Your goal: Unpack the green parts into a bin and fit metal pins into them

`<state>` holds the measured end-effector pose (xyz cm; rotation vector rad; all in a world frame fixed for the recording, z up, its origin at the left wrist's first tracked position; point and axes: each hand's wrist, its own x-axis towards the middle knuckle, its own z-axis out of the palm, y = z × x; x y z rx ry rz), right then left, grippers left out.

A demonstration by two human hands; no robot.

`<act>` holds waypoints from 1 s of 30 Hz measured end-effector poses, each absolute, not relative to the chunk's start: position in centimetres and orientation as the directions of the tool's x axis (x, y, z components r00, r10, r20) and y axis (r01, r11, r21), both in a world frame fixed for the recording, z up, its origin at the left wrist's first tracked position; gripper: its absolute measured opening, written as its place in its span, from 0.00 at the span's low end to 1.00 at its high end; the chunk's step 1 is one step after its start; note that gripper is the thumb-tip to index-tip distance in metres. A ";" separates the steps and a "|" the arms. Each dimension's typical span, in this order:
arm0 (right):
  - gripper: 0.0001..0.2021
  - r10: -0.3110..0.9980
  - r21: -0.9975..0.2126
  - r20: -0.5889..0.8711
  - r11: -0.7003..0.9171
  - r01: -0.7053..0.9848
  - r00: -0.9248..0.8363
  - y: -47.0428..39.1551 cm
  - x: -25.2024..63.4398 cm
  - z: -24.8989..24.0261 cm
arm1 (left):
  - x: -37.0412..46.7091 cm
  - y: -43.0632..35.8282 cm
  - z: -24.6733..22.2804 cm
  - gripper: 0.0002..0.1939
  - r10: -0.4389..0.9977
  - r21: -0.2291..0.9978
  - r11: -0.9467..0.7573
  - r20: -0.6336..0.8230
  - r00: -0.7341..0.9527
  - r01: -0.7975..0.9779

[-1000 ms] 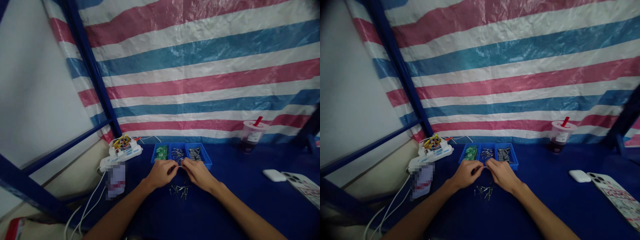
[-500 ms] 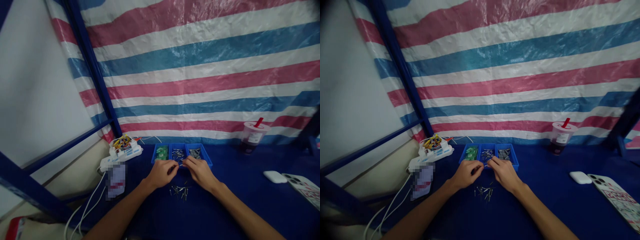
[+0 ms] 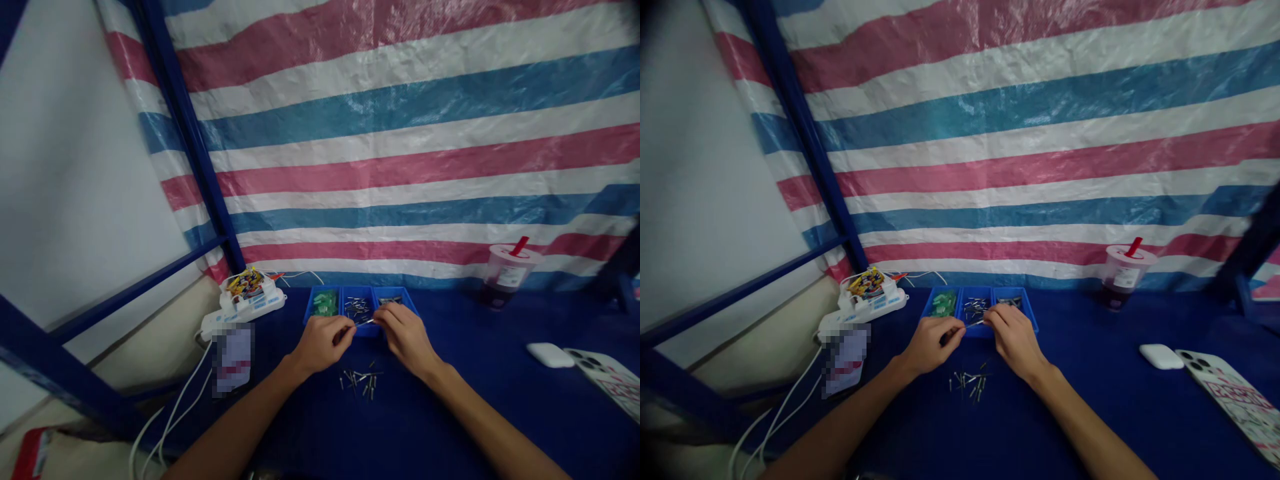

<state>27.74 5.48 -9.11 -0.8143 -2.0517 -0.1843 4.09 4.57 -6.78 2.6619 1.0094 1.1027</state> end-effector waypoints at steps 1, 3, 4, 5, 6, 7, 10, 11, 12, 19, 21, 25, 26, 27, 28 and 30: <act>0.09 0.468 -0.169 0.803 0.771 0.614 -0.368 5.5 27.9 -9.1 | 4.1 4.6 -6.7 0.10 0.605 0.315 -0.779 0.605 0.518 0.543; 0.08 0.454 -0.180 0.830 0.767 0.615 -0.323 5.5 28.1 -9.0 | 4.0 4.6 -6.7 0.09 0.602 0.317 -0.780 0.611 0.513 0.539; 0.07 0.448 -0.190 0.845 0.763 0.617 -0.293 5.5 28.2 -9.0 | 4.0 4.6 -6.7 0.09 0.601 0.318 -0.783 0.611 0.515 0.535; 0.06 0.443 -0.202 0.858 0.757 0.621 -0.261 5.4 28.3 -9.0 | 4.0 4.6 -6.7 0.09 0.598 0.319 -0.787 0.609 0.522 0.529; 0.06 0.436 -0.212 0.871 0.751 0.626 -0.228 5.4 28.3 -9.1 | 4.0 4.6 -6.8 0.09 0.592 0.318 -0.792 0.605 0.532 0.521; 0.05 0.427 -0.221 0.883 0.745 0.630 -0.196 5.4 28.3 -9.1 | 4.0 4.6 -6.9 0.09 0.586 0.314 -0.799 0.599 0.546 0.513; 0.05 0.432 -0.242 0.890 0.721 0.649 -0.147 5.4 28.1 -9.2 | 4.1 4.6 -7.1 0.09 0.561 0.282 -0.819 0.576 0.594 0.500; 0.05 0.455 -0.248 0.877 0.705 0.664 -0.155 5.4 28.0 -9.2 | 4.2 4.6 -7.1 0.09 0.555 0.268 -0.824 0.565 0.611 0.499; 0.06 0.485 -0.252 0.858 0.685 0.684 -0.170 5.5 27.9 -9.2 | 4.3 4.5 -7.1 0.09 0.549 0.258 -0.828 0.552 0.628 0.498; 0.09 0.618 -0.232 0.700 0.671 0.704 -0.358 6.0 27.8 -9.4 | 4.5 4.4 -7.2 0.09 0.563 0.250 -0.825 0.441 0.699 0.507; 0.09 0.618 -0.226 0.647 0.715 0.661 -0.447 5.7 27.7 -9.5 | 4.6 4.5 -7.2 0.08 0.586 0.229 -0.809 0.397 0.707 0.542; 0.11 0.595 -0.205 0.557 0.774 0.599 -0.579 4.9 27.1 -9.5 | 4.7 4.6 -7.4 0.09 0.636 0.142 -0.767 0.287 0.716 0.625; 0.12 0.597 -0.207 0.544 0.777 0.595 -0.590 4.7 26.9 -9.5 | 4.7 4.6 -7.5 0.09 0.642 0.126 -0.763 0.267 0.719 0.634; 0.12 0.600 -0.210 0.535 0.777 0.593 -0.595 4.7 26.8 -9.5 | 4.8 4.6 -7.6 0.10 0.644 0.115 -0.761 0.250 0.723 0.638; 0.12 0.602 -0.213 0.532 0.776 0.594 -0.595 4.6 26.8 -9.5 | 4.8 4.5 -7.7 0.11 0.644 0.106 -0.762 0.235 0.728 0.639; 0.12 0.610 -0.221 0.528 0.771 0.598 -0.591 4.7 26.8 -9.6 | 5.0 4.3 -8.0 0.12 0.637 0.094 -0.768 0.209 0.742 0.634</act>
